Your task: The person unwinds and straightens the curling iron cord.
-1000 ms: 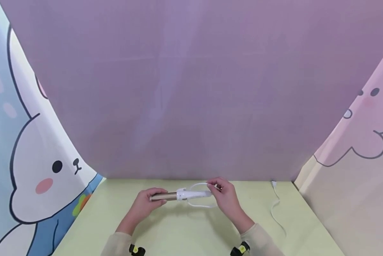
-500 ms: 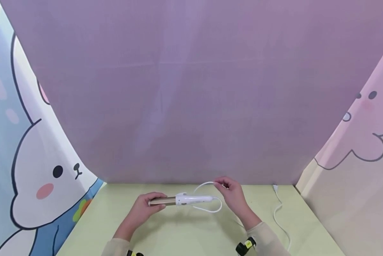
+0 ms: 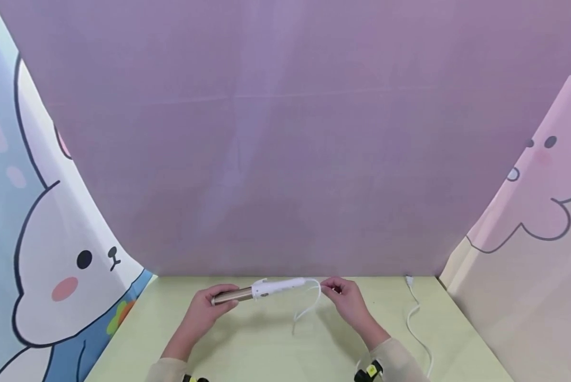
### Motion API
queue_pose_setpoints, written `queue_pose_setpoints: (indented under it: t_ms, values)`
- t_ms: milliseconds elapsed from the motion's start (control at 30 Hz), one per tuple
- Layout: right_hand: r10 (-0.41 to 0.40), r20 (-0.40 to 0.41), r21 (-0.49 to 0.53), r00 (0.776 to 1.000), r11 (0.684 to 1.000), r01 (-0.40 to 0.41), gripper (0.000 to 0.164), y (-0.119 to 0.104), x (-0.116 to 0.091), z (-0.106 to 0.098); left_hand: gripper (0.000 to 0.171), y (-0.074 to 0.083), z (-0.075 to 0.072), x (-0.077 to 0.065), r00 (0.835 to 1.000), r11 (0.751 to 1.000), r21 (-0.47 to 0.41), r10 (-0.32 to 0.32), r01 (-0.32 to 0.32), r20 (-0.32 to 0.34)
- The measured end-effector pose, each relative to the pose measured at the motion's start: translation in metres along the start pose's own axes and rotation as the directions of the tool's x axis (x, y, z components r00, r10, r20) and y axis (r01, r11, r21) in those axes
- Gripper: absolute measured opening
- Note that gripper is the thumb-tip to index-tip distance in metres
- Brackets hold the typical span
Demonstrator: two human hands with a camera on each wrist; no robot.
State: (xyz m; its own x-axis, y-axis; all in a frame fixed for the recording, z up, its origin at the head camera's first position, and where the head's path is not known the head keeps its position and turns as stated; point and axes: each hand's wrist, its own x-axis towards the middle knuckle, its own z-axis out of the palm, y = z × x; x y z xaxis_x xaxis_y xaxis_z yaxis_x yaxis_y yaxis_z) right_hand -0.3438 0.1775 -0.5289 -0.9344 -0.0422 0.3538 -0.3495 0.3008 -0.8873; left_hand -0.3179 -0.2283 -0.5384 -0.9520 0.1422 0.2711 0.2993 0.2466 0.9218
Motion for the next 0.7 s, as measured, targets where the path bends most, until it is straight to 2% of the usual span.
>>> queue_pose_setpoints:
  t_ms: [100,400,700]
  values:
    - [0.014,0.010,-0.013,1.000,1.000,-0.013,0.009,0.005,-0.003,-0.001,0.039,-0.005,-0.009,-0.001,1.000,1.000,0.012,-0.011,0.011,-0.024]
    - [0.022,0.036,-0.058,0.999,0.998,-0.020,0.006,0.015,-0.009,-0.011,0.040,-0.019,-0.038,-0.010,0.997,0.996,0.073,-0.045,0.050,-0.062]
    - [0.019,0.057,-0.070,0.998,0.997,-0.015,0.007,0.024,-0.003,-0.034,0.040,-0.026,-0.062,-0.019,0.994,0.989,0.115,-0.081,0.089,-0.074]
